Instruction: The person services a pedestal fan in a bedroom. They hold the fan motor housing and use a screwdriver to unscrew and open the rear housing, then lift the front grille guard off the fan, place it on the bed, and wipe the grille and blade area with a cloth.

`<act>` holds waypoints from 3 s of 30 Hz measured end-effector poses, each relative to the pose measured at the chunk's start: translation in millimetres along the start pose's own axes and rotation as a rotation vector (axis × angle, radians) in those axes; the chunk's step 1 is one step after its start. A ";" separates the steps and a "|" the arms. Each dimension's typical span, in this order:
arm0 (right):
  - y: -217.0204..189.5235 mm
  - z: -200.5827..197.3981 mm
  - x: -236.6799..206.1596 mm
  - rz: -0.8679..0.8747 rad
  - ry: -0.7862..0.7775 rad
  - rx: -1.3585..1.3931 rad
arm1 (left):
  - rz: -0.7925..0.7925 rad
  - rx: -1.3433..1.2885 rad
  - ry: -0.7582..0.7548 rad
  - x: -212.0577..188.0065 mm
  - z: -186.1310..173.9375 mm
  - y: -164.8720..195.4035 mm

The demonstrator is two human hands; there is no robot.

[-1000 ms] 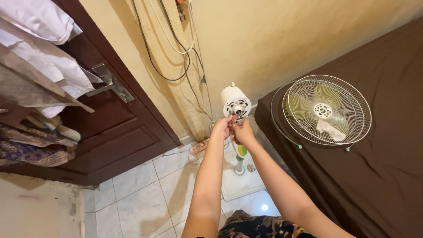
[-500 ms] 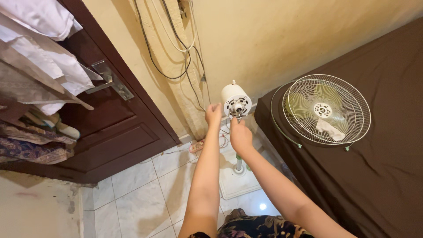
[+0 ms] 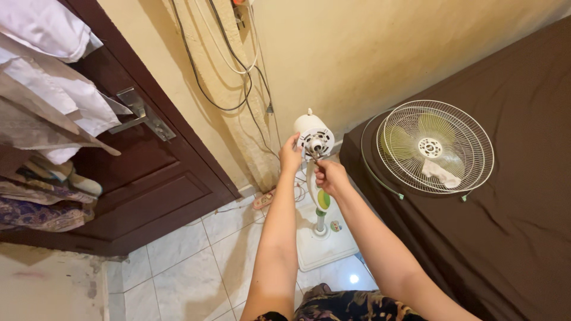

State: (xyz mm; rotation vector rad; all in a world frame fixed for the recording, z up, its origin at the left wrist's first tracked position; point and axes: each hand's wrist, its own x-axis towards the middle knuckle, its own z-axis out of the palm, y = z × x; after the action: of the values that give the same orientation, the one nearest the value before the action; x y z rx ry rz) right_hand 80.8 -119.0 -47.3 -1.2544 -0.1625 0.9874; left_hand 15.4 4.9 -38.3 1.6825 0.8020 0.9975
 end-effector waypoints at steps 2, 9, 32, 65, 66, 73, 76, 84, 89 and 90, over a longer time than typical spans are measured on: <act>-0.3 -2.5 4.2 0.067 -0.031 -0.019 | 0.004 0.007 -0.028 -0.6 0.7 -1.0; 10.8 7.9 -18.3 -0.646 0.182 -1.065 | 0.020 0.121 -0.017 -7.3 1.2 -3.1; -6.1 11.4 -23.9 0.125 0.108 0.151 | -0.298 0.061 0.176 -14.7 1.0 -6.1; 19.3 11.9 -23.8 -0.905 0.245 -1.805 | -0.203 -0.281 -0.402 35.3 9.6 31.7; 18.0 12.9 -22.8 -0.907 0.251 -1.801 | -0.228 -0.280 -0.397 35.4 9.0 30.8; 6.4 15.3 -15.1 -0.238 0.113 -0.483 | -0.241 -0.261 -0.371 35.0 7.1 24.0; -0.2 10.2 -8.8 -0.022 0.003 -0.223 | -0.179 -0.226 -0.337 36.4 8.7 21.1; 4.2 2.5 -18.1 -0.336 0.166 -1.089 | -0.212 -0.137 -0.298 31.8 13.7 17.9; 3.3 11.2 -25.1 -0.772 0.225 -1.473 | -0.179 -0.177 -0.278 31.2 14.2 19.6; 4.2 14.1 -24.5 -0.779 0.227 -1.574 | -0.188 -0.147 -0.267 31.3 14.3 19.6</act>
State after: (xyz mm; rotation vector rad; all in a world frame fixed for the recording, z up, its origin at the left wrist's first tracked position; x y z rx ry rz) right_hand 55.4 -126.1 -36.0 -2.3708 -1.3140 -0.1743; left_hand 43.1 20.2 -14.4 1.5425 0.6779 0.6690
